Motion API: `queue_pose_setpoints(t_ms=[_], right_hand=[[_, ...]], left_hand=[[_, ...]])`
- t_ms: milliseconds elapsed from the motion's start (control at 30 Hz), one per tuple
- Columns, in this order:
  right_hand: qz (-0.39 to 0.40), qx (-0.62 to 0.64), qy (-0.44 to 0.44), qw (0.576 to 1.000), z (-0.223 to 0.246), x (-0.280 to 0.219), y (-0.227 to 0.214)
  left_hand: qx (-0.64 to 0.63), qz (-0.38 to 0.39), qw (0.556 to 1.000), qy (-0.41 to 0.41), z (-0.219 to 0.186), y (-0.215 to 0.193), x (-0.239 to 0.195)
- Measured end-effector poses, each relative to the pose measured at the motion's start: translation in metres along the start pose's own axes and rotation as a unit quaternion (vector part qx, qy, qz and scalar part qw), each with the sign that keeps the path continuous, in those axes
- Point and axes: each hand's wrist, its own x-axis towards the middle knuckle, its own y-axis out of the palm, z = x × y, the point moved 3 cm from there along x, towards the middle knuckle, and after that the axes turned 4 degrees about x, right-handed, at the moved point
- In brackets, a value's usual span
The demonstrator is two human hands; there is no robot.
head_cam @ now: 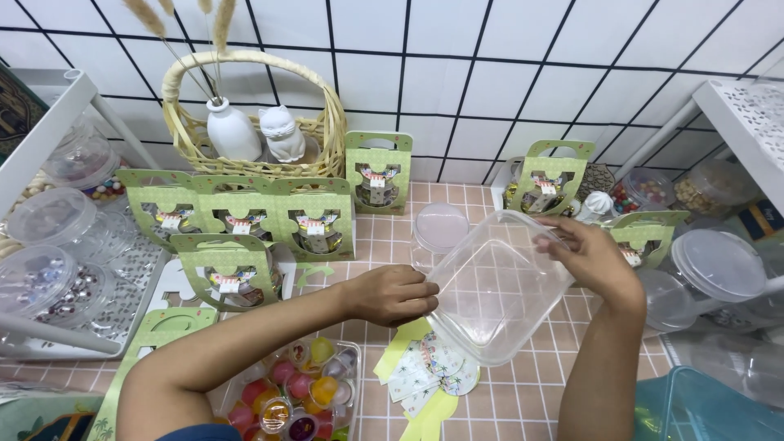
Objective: Assembling cardboard gift boxes, placing jars inside, and filling them with colorful jelly cups.
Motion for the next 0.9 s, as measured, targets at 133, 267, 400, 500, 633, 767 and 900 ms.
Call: queue_pose_setpoints(t_ms=[133, 267, 400, 500, 633, 767, 900], right_hand=[[-0.107, -0.177, 0.116, 0.971, -0.012, -0.026, -0.016], [-0.27, -0.283, -0.085, 0.916, -0.02, -0.075, -0.022], [-0.205, -0.262, -0.182, 0.925, 0.008, -0.125, 0.005], [-0.192, -0.304, -0.312, 0.879, -0.001, -0.138, 0.029], [-0.176, -0.287, -0.301, 0.892, -0.018, -0.143, 0.042], [-0.176, -0.431, -0.189, 0.865, -0.029, -0.138, 0.043], [-0.271, -0.458, -0.109, 0.84, -0.048, -0.159, 0.008]], left_hand=[[-0.059, 0.067, 0.995, 0.049, 0.005, -0.005, 0.024], [-0.129, 0.079, 0.988, -0.02, 0.019, 0.024, 0.029], [-0.174, 0.112, 0.977, -0.061, 0.033, 0.035, 0.064], [-0.194, 0.113, 0.972, -0.066, 0.035, 0.037, 0.089], [-0.221, 0.107, 0.968, -0.055, 0.023, 0.059, 0.1], [-0.273, 0.082, 0.955, -0.08, 0.012, 0.079, 0.111], [-0.095, 0.208, 0.963, -0.146, 0.025, 0.07, 0.119]])
